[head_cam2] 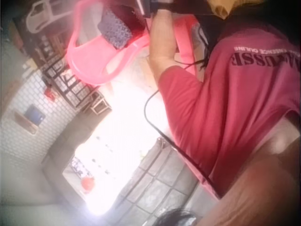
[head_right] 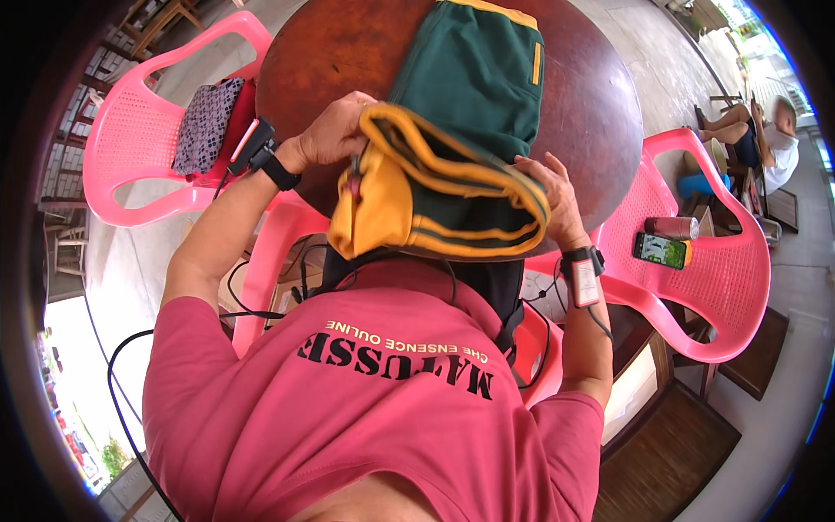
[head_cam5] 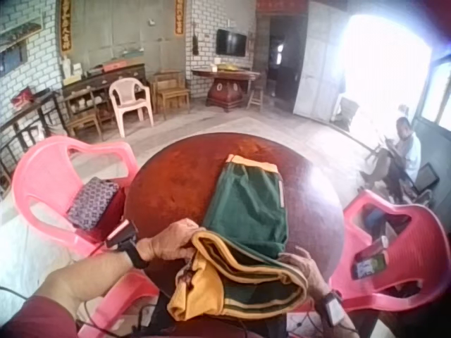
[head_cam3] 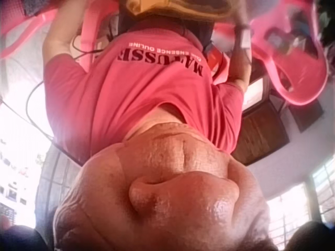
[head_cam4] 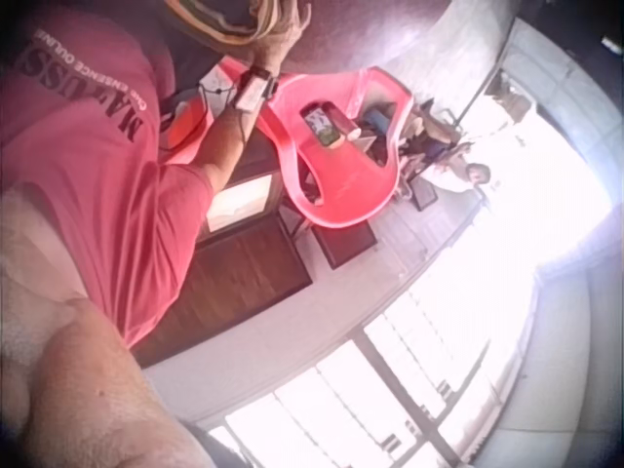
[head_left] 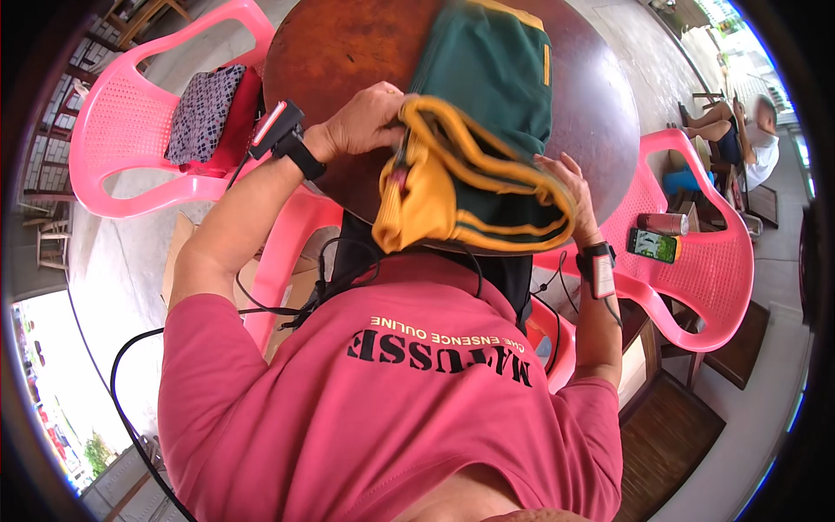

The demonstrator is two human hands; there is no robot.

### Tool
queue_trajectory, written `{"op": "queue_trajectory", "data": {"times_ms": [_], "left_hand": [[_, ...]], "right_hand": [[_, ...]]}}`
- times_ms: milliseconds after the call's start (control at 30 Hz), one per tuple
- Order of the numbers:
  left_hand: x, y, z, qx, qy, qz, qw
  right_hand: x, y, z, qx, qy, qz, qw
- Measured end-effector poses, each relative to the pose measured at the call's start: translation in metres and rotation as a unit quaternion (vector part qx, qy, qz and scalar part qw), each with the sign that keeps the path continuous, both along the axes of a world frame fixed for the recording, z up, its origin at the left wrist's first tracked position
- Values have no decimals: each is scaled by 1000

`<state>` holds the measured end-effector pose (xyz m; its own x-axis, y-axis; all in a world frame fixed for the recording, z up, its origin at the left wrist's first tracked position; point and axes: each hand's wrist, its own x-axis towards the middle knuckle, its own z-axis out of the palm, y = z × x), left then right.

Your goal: Folding a green and yellow sports shirt on a round wooden table.

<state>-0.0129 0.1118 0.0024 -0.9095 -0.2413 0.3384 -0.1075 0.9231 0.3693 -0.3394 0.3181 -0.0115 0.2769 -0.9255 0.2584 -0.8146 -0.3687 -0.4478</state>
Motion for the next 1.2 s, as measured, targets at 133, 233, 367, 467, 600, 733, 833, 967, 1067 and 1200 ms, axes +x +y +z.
{"op": "queue_trajectory", "data": {"times_ms": [133,233,367,467,600,733,833,967,1067,1200], "left_hand": [[-36,5,1,356,291,14,888],[-67,-24,-3,536,235,195,787],[-87,-39,-21,688,211,232,655],[-82,-55,-41,644,165,253,703],[-85,-37,-40,622,240,267,697],[-78,-33,-48,569,290,249,728],[-73,-28,-38,576,251,293,720],[-68,-19,-29,624,142,286,713],[-45,11,-35,628,147,266,717],[-3,54,-33,704,93,161,686]], "right_hand": [[-9,-9,2,67,-363,-183,911],[-4,-52,16,27,-445,-211,870],[-10,-89,-9,39,-516,-354,779],[6,-94,-10,63,-472,-321,819],[3,-93,-11,44,-478,-290,828],[7,-88,-18,-48,-409,-232,881],[5,-84,-17,31,-525,-281,803],[-5,-82,-23,25,-440,-280,853],[10,-54,-21,73,-477,-222,847],[29,-3,-2,163,-526,-173,817]]}}
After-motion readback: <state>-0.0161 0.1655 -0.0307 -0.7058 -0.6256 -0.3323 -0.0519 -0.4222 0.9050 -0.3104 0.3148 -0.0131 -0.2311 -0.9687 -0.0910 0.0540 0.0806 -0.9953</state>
